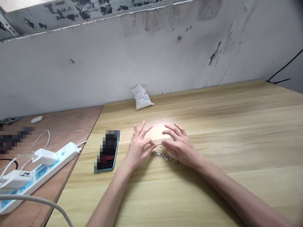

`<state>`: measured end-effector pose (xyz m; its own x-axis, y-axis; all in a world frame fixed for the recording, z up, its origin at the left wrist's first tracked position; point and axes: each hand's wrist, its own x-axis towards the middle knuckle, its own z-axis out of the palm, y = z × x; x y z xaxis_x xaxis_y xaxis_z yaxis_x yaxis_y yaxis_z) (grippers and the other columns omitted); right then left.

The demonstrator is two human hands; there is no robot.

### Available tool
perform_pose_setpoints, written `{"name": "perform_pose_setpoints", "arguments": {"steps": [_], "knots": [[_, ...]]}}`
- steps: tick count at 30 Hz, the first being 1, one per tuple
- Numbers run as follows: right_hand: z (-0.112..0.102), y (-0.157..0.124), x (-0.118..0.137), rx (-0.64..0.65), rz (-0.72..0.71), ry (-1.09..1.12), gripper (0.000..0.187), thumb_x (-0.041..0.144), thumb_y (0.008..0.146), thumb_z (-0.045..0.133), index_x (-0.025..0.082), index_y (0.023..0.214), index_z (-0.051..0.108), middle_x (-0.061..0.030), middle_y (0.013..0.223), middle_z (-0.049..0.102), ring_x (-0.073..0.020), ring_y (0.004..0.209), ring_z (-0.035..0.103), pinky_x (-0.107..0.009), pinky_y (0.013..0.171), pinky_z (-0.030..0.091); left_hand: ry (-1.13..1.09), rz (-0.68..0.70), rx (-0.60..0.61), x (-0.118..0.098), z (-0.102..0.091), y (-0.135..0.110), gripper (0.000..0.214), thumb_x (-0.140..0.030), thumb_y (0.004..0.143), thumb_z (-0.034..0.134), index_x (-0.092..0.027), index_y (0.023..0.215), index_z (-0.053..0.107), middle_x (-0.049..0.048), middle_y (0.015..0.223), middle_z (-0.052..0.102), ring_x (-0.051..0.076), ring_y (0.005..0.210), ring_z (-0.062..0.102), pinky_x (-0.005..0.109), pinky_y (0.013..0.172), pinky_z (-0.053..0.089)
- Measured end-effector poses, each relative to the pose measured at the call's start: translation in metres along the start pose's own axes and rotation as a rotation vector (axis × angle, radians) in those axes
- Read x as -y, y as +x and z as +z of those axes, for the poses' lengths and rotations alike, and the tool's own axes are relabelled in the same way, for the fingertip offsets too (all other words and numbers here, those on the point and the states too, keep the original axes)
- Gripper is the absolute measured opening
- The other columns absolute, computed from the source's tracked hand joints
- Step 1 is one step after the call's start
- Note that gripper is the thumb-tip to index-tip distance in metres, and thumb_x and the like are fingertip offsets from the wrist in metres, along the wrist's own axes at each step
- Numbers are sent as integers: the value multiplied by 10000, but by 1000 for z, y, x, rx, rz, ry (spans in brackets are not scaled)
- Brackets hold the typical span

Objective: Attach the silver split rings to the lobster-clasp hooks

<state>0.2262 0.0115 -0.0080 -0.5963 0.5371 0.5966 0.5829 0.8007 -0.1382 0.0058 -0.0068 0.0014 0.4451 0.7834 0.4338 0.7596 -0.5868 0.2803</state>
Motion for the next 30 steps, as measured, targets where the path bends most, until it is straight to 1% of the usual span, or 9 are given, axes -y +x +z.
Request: {"name": "perform_pose_setpoints", "arguments": {"steps": [9,13,18,22,27,30], "knots": [[3,-2,0,0,7,63,140,165,925,535,212,840,636,-69,1068,637,-257,1260,487,-520,1102,326,30,20,15,-2,1,-1,174,-232,896,619,-191,732,660,81,1464,494,317,1480,231,686,1160,189],[2,-2,1,3,-6,59,133,159,914,548,209,835,642,-74,1062,637,-258,1245,498,-512,1087,343,34,19,27,-1,2,-1,175,-233,899,615,-192,736,665,80,1472,484,314,1483,223,681,1164,183],[2,-1,0,-27,-67,-33,173,127,885,564,205,751,640,-74,1072,643,-263,1251,502,-530,1112,317,-22,-25,50,1,-1,-1,170,-267,902,619,-197,759,680,77,1487,465,308,1493,189,682,1170,146],[5,-1,5,4,-119,-165,179,88,865,565,196,737,627,-84,1080,645,-270,1273,488,-518,1144,289,-55,-55,51,1,-3,0,180,-279,905,619,-203,757,687,62,1497,456,299,1498,177,670,1182,124],[11,-2,17,57,-47,-269,162,80,874,543,192,841,654,-120,1164,634,-284,1299,466,-510,1143,304,-75,-61,16,1,-3,0,174,-273,906,621,-205,765,698,67,1475,483,306,1490,203,671,1180,136],[10,-2,19,57,20,-226,132,202,904,565,189,812,658,-136,1189,624,-294,1297,468,-511,1140,302,-81,-64,-24,1,-3,0,178,-272,909,618,-207,765,699,67,1471,484,299,1485,222,660,1181,156]]}}
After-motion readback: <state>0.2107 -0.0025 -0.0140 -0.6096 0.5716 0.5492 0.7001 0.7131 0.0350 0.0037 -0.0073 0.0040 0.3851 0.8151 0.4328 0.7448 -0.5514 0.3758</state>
